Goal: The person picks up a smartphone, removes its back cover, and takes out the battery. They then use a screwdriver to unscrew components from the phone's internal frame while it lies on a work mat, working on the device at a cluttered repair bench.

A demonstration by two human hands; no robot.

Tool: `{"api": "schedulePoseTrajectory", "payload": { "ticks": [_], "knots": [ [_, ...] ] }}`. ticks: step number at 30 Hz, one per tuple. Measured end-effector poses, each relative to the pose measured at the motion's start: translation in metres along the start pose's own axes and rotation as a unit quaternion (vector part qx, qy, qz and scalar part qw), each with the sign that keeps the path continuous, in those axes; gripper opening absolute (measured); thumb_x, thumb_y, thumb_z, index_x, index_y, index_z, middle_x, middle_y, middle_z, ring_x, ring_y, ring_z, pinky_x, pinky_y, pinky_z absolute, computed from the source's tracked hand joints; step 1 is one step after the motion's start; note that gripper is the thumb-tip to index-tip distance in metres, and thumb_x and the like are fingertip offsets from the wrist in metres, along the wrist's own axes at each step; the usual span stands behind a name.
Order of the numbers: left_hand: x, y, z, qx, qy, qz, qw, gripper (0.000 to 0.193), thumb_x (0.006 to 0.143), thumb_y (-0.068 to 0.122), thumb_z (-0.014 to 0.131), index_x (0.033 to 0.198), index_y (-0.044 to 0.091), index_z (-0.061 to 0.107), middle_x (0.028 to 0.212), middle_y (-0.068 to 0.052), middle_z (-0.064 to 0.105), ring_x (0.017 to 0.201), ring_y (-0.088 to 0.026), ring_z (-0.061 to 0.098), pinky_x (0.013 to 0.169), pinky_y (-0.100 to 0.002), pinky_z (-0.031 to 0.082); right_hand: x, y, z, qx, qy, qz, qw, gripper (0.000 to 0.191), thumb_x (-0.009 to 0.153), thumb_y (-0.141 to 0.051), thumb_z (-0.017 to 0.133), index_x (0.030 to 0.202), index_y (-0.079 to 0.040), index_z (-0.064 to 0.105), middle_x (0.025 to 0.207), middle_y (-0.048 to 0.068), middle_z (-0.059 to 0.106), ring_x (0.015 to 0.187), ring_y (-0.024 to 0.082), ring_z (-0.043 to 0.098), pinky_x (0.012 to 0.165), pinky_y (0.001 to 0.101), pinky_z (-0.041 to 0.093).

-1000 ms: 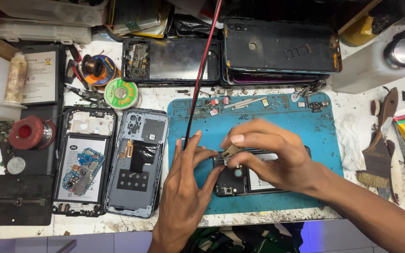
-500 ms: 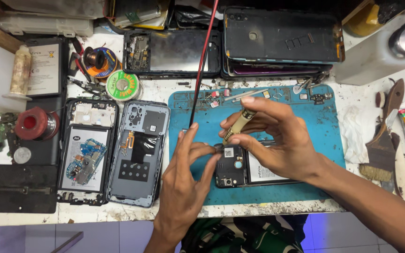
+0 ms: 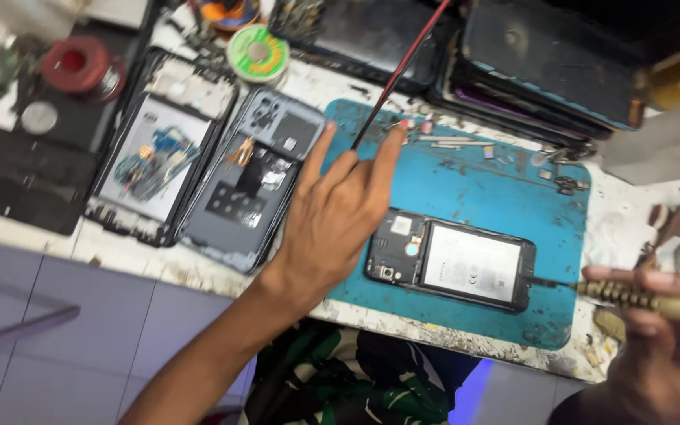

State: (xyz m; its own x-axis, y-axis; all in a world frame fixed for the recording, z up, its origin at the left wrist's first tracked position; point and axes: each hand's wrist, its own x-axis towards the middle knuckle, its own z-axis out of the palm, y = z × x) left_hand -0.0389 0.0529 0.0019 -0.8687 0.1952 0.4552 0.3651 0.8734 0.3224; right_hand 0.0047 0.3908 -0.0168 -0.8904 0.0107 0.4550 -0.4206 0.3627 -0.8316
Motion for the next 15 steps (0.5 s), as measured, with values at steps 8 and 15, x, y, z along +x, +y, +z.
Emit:
{"api": "schedulePoseTrajectory", "payload": {
  "ticks": [8,15],
  "knots": [
    [0.008,-0.002,0.01,0.046,0.011,0.002,0.999,0.058,0.083,-0.01,0.063,0.141,-0.01,0.055,0.077,-0.014,0.068,0.093,-0.028,0.066,0.112,-0.052,0.044,-0.015,0.023,0.014,0.068,-0.022,-0.037,0.997,0.019,0.12,0.001,0.06,0.134,-0.001,0.047,0.112,0.019,0.063,0.102,0.03,0.074,0.097,0.0422,0.066],
    [0.006,-0.001,0.012,0.014,0.026,-0.002,1.0,0.043,0.097,0.002,0.07,0.138,-0.003,0.059,0.101,-0.008,0.077,0.097,-0.023,0.067,0.107,-0.049,0.046,-0.032,0.0,0.064,0.127,0.041,-0.011,0.991,0.071,0.114,0.004,0.068,0.154,-0.027,0.019,0.115,0.022,0.065,0.099,0.028,0.076,0.093,0.0502,0.066]
  ]
}}
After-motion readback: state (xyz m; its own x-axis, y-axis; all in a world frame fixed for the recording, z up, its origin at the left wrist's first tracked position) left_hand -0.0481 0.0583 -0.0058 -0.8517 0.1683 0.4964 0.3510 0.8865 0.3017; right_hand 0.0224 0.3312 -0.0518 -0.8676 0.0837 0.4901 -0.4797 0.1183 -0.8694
